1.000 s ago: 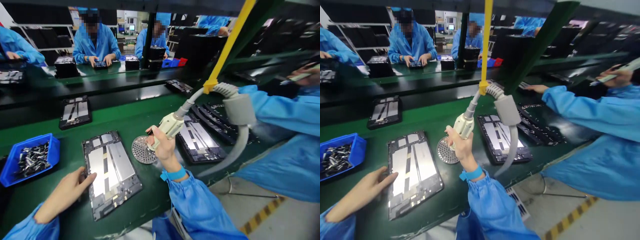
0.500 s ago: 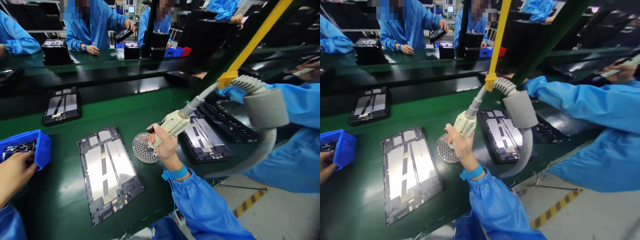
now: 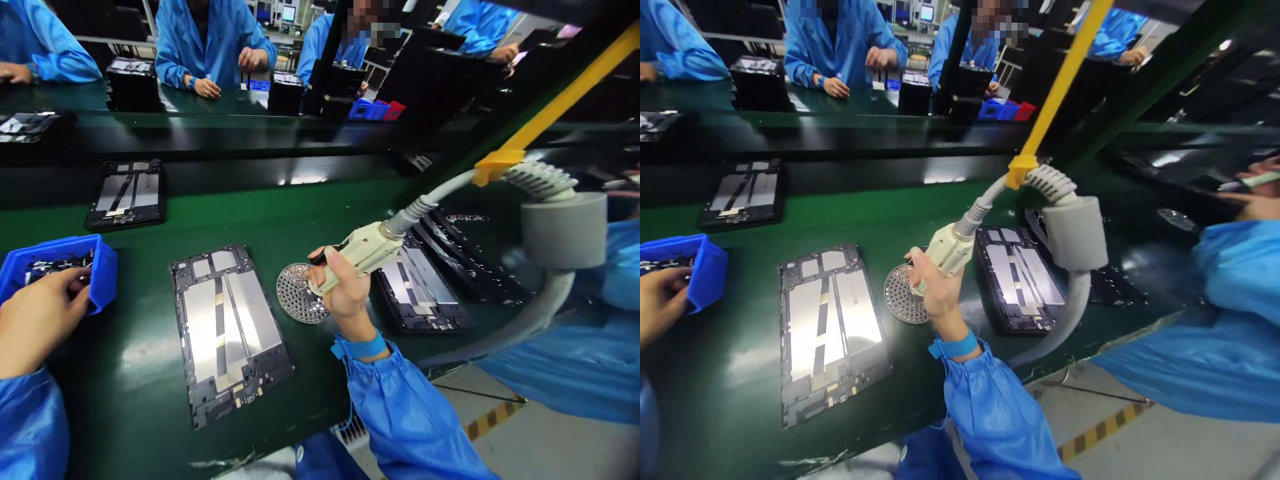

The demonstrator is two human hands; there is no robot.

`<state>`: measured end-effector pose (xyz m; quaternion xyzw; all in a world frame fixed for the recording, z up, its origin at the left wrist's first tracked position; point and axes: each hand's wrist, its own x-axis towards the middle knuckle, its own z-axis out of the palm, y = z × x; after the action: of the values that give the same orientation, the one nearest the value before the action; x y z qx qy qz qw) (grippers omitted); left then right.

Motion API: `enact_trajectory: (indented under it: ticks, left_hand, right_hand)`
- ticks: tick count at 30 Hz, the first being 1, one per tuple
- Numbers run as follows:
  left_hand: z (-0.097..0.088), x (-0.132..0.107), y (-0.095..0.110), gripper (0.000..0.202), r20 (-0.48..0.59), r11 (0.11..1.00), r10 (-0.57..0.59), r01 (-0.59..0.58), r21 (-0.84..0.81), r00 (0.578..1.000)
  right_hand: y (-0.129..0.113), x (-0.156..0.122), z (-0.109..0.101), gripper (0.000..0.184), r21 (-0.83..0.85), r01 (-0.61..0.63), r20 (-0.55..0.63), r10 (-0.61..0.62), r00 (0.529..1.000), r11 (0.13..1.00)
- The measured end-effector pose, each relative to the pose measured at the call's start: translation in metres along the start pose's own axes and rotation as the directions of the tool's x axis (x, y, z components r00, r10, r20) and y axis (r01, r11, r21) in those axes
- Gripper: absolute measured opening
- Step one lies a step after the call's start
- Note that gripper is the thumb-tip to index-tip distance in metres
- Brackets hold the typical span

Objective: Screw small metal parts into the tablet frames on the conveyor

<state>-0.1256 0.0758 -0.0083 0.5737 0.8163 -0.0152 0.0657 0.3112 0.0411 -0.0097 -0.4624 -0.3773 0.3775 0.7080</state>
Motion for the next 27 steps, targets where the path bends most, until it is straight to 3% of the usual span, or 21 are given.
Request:
enact_trajectory:
  ticks: [3,8,10,13,17,22,25,27]
  left_hand:
    - [-0.011,-0.014,0.023,0.041,-0.022,0.991,0.031,-0.028,0.134,0.999]
    - [-0.025,-0.038,0.020,0.037,-0.128,0.997,0.077,-0.078,-0.007,0.989]
    - [-0.029,-0.045,0.015,0.040,-0.170,0.992,0.061,-0.079,-0.102,0.984]
    - [-0.031,-0.052,0.010,0.047,-0.266,0.964,0.009,-0.080,-0.255,0.964]
    - [-0.029,-0.052,0.008,0.062,-0.384,0.912,-0.050,-0.115,-0.395,0.922]
    - [-0.036,-0.062,0.014,0.056,-0.391,0.760,-0.063,-0.210,-0.615,0.918]
    - [-0.042,-0.080,0.035,0.042,-0.338,0.655,0.032,-0.275,-0.704,0.941]
    - [-0.041,-0.095,0.056,0.027,-0.231,0.533,0.110,-0.253,-0.807,0.967]
  right_hand:
    - [-0.012,-0.004,-0.002,0.042,-0.009,0.008,0.007,-0.008,1.000,1.000]
    - [-0.056,-0.048,0.017,0.034,0.078,0.031,0.171,-0.044,0.984,0.996]
    - [-0.071,-0.076,0.032,0.034,0.088,-0.043,0.306,0.014,0.952,0.995]
    - [-0.082,-0.111,0.051,0.033,0.059,-0.157,0.486,0.109,0.867,0.986]
    - [-0.078,-0.129,0.059,0.033,0.023,-0.201,0.592,0.149,0.792,0.979]
    - [-0.070,-0.129,0.059,0.033,0.003,-0.229,0.621,0.178,0.764,0.973]
    - [-0.070,-0.130,0.060,0.033,0.004,-0.233,0.622,0.181,0.762,0.972]
    - [-0.070,-0.131,0.059,0.033,-0.006,-0.219,0.626,0.174,0.760,0.976]
